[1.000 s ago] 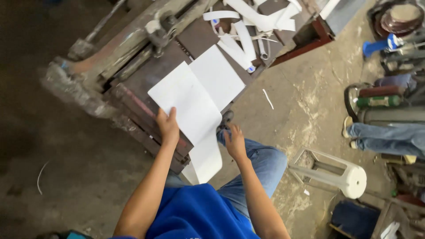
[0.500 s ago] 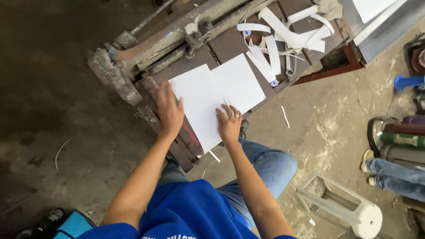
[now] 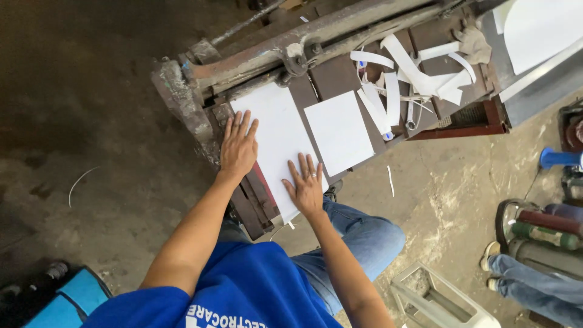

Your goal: Cutting paper sheets using a manual guillotine cutter

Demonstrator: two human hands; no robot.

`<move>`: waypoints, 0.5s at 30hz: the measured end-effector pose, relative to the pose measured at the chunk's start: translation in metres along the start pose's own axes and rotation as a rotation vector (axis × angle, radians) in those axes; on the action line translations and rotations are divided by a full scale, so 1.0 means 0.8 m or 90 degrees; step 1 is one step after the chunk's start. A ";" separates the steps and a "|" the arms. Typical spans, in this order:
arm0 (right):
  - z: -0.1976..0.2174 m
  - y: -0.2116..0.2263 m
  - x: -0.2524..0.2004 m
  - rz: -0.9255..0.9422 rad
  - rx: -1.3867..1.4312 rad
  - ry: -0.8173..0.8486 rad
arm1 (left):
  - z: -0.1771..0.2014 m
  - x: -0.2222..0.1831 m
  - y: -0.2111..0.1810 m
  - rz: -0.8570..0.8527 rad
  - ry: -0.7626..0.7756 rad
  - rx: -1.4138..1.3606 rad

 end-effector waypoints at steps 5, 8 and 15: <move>0.010 -0.009 0.011 0.033 -0.013 0.014 | 0.001 -0.006 0.001 0.002 -0.037 -0.012; 0.003 0.003 0.013 0.051 -0.028 0.006 | -0.006 -0.009 0.009 0.027 -0.038 -0.032; -0.007 0.009 0.011 0.034 -0.014 -0.010 | -0.011 -0.011 0.009 0.028 -0.080 -0.028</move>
Point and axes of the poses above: each hand's wrist, its own x-axis towards the middle knuckle, its own z-axis out of the back of the hand, y = z × x, the point moved 4 cm from there along x, towards the middle knuckle, and after that the axes turned 1 degree about z, right-handed, at the moved point
